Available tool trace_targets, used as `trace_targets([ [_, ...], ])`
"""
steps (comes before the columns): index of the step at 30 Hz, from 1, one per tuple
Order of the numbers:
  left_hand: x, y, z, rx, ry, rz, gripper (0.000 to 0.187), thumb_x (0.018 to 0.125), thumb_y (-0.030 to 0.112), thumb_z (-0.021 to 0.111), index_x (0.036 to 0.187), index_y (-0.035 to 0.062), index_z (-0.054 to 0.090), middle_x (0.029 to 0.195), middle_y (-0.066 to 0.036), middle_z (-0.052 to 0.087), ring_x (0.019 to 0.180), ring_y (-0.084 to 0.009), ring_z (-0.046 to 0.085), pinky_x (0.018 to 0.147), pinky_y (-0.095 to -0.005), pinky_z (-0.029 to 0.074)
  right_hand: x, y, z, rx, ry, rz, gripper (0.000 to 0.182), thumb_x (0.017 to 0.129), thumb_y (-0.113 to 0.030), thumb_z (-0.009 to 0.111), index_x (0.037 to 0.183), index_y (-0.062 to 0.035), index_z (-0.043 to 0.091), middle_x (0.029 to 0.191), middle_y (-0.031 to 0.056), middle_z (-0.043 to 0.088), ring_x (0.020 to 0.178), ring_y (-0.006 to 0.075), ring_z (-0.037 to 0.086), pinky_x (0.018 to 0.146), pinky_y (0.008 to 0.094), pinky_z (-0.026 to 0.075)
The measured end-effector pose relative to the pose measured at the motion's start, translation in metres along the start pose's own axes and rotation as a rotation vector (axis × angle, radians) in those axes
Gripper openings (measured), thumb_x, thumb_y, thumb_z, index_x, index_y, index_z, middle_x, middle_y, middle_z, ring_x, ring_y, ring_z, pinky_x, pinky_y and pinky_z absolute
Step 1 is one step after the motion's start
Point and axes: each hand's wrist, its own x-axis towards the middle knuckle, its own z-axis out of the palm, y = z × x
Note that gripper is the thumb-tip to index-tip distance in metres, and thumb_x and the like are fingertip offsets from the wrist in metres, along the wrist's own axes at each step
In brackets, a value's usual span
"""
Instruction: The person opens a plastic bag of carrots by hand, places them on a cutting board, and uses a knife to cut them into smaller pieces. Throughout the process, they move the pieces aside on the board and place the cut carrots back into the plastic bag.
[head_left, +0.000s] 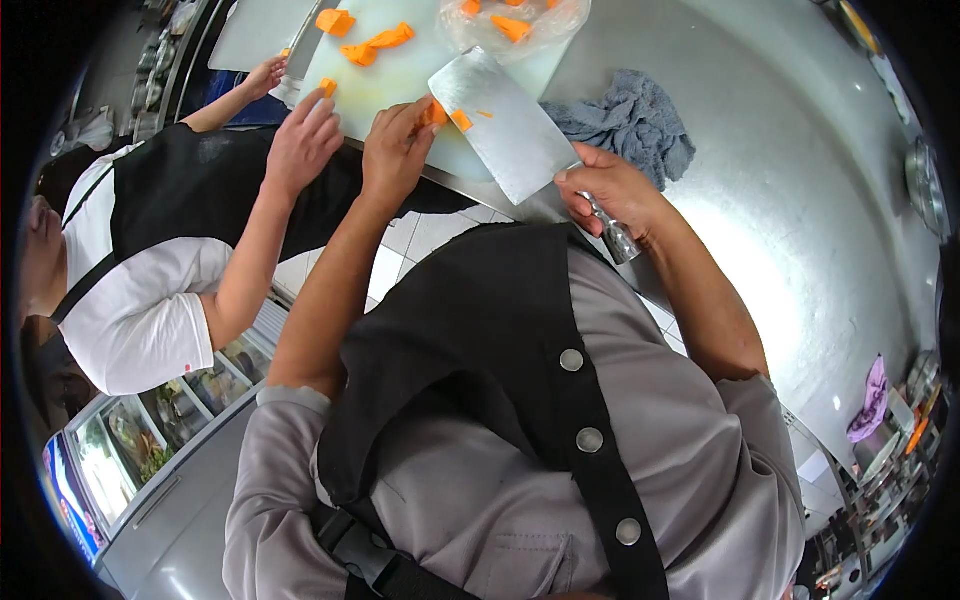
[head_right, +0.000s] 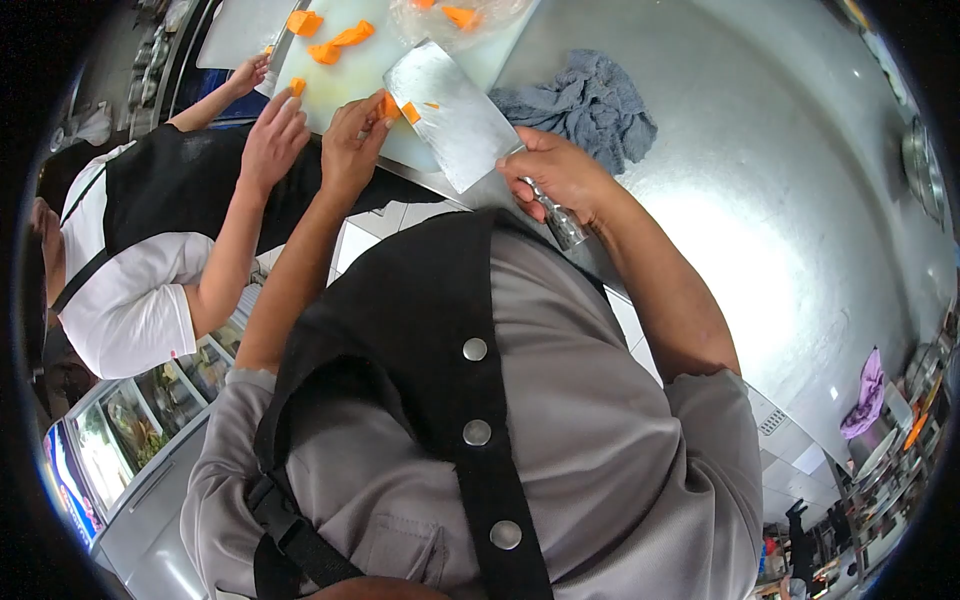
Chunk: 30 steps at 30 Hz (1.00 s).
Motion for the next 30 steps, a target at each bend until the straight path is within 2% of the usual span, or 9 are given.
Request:
trace_targets([
  [5, 0.001, 0.003, -0.001, 0.007, -0.004, 0.018, 0.039, 0.086, 0.011, 0.074, 0.124, 0.0033, 0.069, 0.107, -0.012, 0.070, 0.096, -0.0289, 0.063, 0.087, -0.0367, 0.052, -0.002, -0.013, 0.012, -0.115, 0.064, 0.004, 0.021, 0.095, -0.013, 0.058, 0.112, -0.0002, 0.055, 0.059, 0.0004, 0.050, 0.039, 0.0093, 0.045, 0.037, 0.0243, 0.038],
  [7, 0.001, 0.002, 0.000, -0.004, 0.011, 0.038, 0.039, 0.086, 0.011, 0.074, 0.123, 0.0031, 0.069, 0.107, -0.012, 0.070, 0.096, -0.0289, 0.063, 0.087, -0.0366, 0.052, -0.001, -0.016, 0.014, -0.191, 0.060, 0.011, 0.017, 0.094, -0.013, 0.058, 0.105, -0.0012, 0.055, 0.060, 0.0007, 0.050, 0.040, 0.0096, 0.046, 0.037, 0.0253, 0.038],
  [16, 0.002, 0.000, -0.002, -0.011, 0.019, 0.091, 0.038, 0.084, 0.008, 0.074, 0.121, 0.0021, 0.069, 0.109, -0.013, 0.070, 0.097, -0.0297, 0.063, 0.087, -0.0373, 0.052, 0.007, -0.026, 0.019, -0.346, 0.079, -0.018, 0.012, 0.094, -0.016, 0.057, 0.098, -0.0052, 0.055, 0.061, 0.0011, 0.050, 0.041, 0.0106, 0.046, 0.040, 0.0268, 0.035],
  [19, 0.003, -0.002, -0.002, -0.002, 0.009, 0.095, 0.037, 0.084, 0.007, 0.074, 0.121, 0.0026, 0.069, 0.109, -0.013, 0.070, 0.099, -0.0304, 0.063, 0.088, -0.0376, 0.052, 0.009, -0.032, 0.020, -0.290, 0.076, 0.014, 0.012, 0.093, -0.016, 0.057, 0.097, -0.0050, 0.055, 0.061, 0.0017, 0.051, 0.041, 0.0105, 0.046, 0.041, 0.0270, 0.036],
  [30, 0.002, 0.000, 0.001, -0.018, 0.021, 0.076, 0.037, 0.084, 0.005, 0.074, 0.121, 0.0024, 0.069, 0.110, -0.014, 0.069, 0.101, -0.0314, 0.063, 0.090, -0.0381, 0.052, 0.024, -0.033, 0.016, -0.368, 0.083, -0.028, 0.018, 0.092, -0.016, 0.059, 0.103, -0.0019, 0.057, 0.063, 0.0023, 0.052, 0.042, 0.0104, 0.047, 0.041, 0.0273, 0.037],
])
